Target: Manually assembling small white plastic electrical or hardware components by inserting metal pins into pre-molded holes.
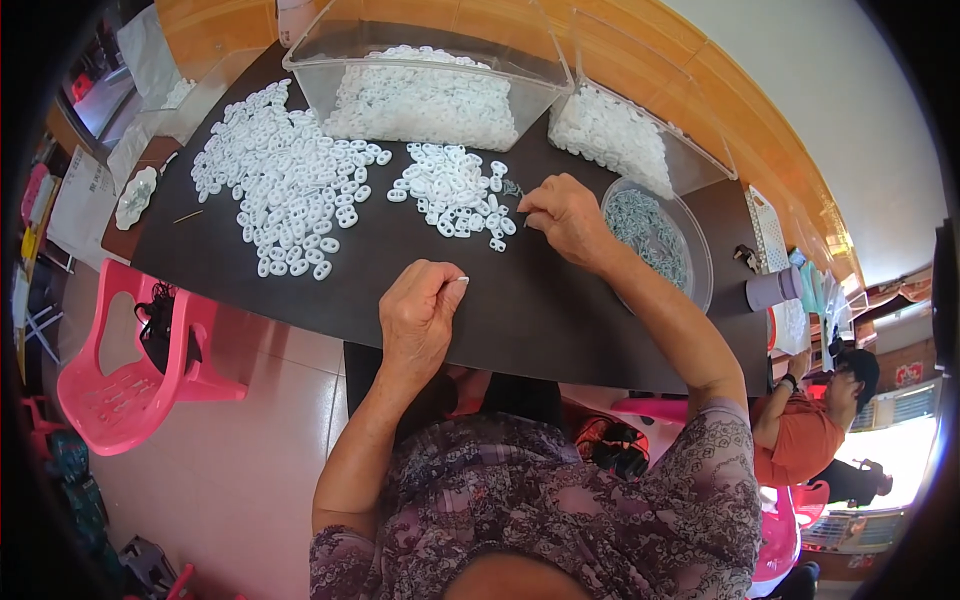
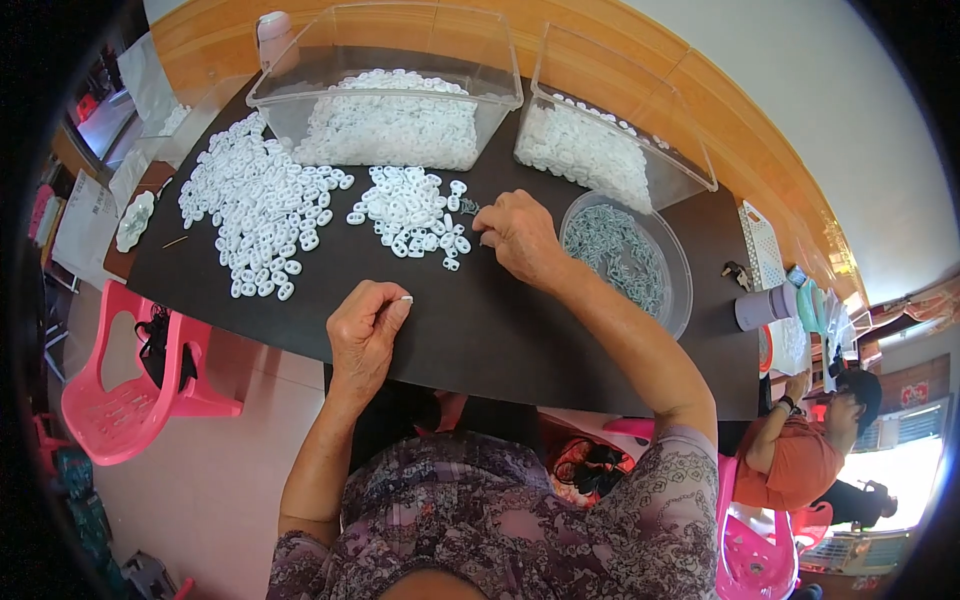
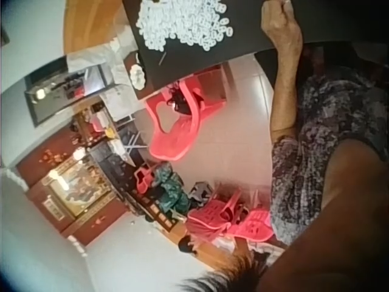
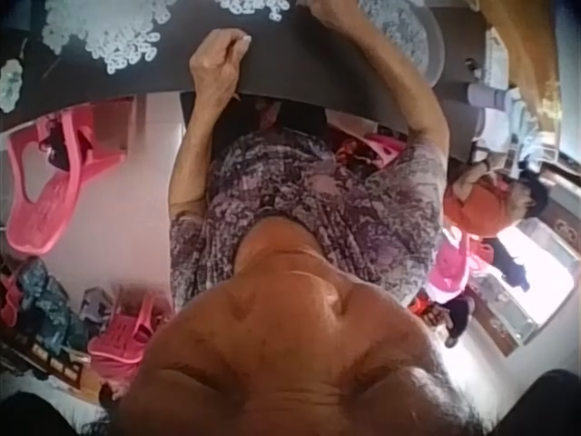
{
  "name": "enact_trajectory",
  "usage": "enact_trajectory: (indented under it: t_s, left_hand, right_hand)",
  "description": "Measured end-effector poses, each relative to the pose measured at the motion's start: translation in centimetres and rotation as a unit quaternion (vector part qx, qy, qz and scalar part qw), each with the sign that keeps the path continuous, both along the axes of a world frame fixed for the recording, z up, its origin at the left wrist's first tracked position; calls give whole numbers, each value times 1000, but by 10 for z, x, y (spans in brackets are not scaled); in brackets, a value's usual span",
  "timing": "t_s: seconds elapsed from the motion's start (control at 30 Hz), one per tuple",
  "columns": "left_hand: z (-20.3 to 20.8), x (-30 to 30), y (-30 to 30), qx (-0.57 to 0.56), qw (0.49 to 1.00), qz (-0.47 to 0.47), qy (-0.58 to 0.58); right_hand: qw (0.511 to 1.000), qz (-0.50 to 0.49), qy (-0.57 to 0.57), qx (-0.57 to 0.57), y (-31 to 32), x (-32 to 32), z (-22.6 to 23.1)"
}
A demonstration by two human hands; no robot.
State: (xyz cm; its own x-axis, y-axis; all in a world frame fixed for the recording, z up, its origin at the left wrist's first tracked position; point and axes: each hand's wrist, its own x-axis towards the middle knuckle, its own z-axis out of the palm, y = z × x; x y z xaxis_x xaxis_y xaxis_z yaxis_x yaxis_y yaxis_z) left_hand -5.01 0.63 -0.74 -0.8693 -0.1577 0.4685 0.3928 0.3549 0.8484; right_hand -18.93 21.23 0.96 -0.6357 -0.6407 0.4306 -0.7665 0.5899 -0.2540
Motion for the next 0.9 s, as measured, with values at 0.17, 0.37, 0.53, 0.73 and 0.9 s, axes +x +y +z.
enact_trajectory:
  t_s: [0.17,0.37,0.53,0.73,0.9]
  left_hand:
    - [-1,0,0,4,1000,4,8]
    - [-1,0,0,9,1000,5,4]
    - [-6,0,-3,26,1000,-9,-9]
    - [1,5,-6,319,928,-88,-173]
    - [10,21,1,390,895,-99,-191]
  right_hand:
    - [999,5,21,45,0,3,-2]
    - [995,39,68,59,-2,7,1]
    - [997,38,58,21,-2,18,0]
    - [977,-25,-188,-101,-23,66,29]
    - [931,9,-316,-182,-46,98,41]
